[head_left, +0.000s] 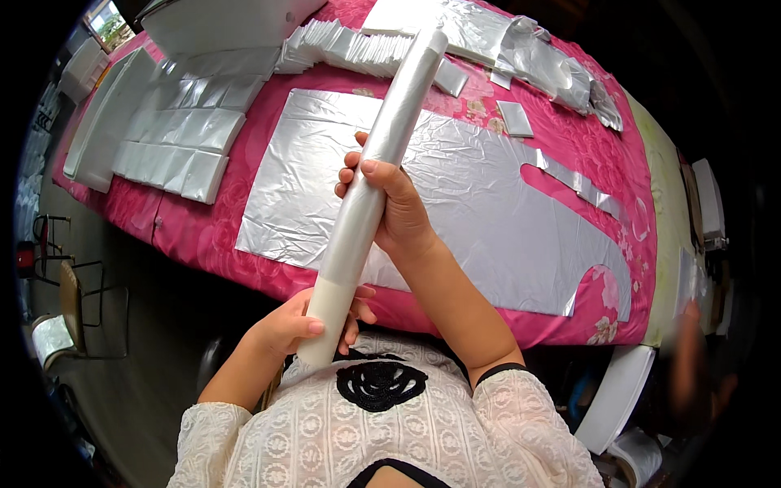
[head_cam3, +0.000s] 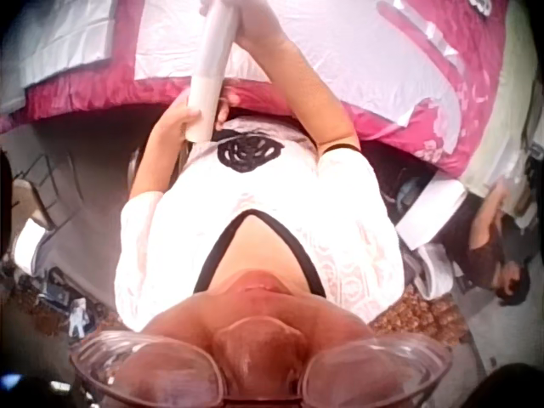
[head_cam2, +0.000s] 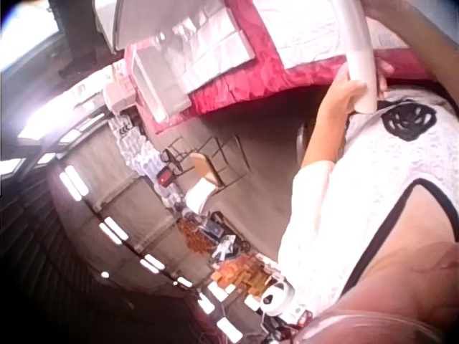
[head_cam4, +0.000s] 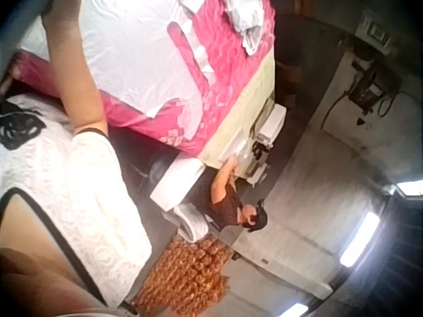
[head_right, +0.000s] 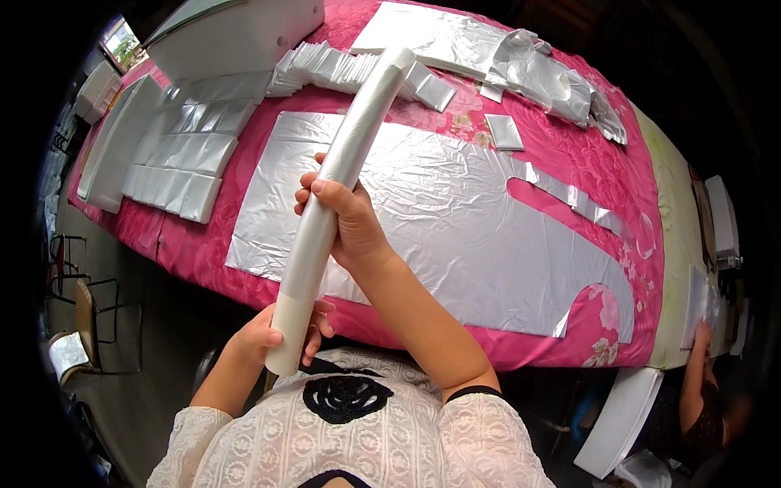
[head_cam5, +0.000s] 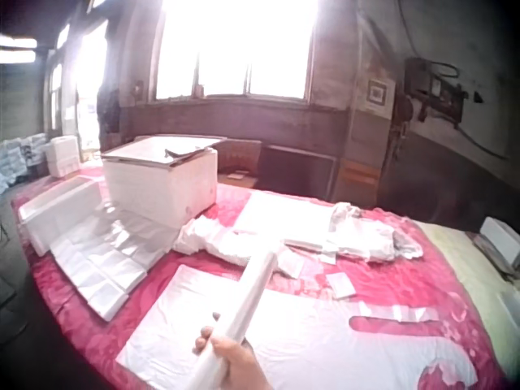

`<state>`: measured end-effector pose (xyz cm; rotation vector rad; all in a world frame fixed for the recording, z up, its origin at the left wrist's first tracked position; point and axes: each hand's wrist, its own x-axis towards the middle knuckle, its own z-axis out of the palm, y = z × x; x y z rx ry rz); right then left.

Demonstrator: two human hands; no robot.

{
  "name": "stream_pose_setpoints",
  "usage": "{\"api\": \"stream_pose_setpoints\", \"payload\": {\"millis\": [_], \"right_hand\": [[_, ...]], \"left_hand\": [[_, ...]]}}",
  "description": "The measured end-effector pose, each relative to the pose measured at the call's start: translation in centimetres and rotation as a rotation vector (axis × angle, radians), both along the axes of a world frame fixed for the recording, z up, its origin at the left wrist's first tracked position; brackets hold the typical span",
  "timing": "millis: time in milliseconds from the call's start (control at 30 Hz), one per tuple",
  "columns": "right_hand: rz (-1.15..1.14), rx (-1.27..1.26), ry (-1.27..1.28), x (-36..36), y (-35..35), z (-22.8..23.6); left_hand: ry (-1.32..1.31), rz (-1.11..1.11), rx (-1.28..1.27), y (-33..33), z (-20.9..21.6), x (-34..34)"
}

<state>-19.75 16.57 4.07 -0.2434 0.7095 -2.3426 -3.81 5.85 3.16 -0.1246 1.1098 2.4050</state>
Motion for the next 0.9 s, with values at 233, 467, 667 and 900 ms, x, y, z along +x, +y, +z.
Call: {"api": "stream_pose_setpoints", "payload": {"millis": [233,467,667,900], "right_hand": [[-0.224,0.24,0.109,0.1,4.3,0.8],[-0.31,0.414,0.21,1.5,4.7,-1.0],[-0.332,0.437,0.207,0.9,5.2,-2.1],[-0.468,0.436,0.039,-6.1,9.7,-4.5]], "left_hand": [[-0.04,0.024,0.038,1.7,-3.4,-1.5],[0.004,0.181,-0.421,2.9,-2.6,-3.8],[0.267,0.093,-1.043,3.9,-2.2,-3.3],[-0.262,-0.304,-0.215,-0.2,-3.1,-0.1]]}}
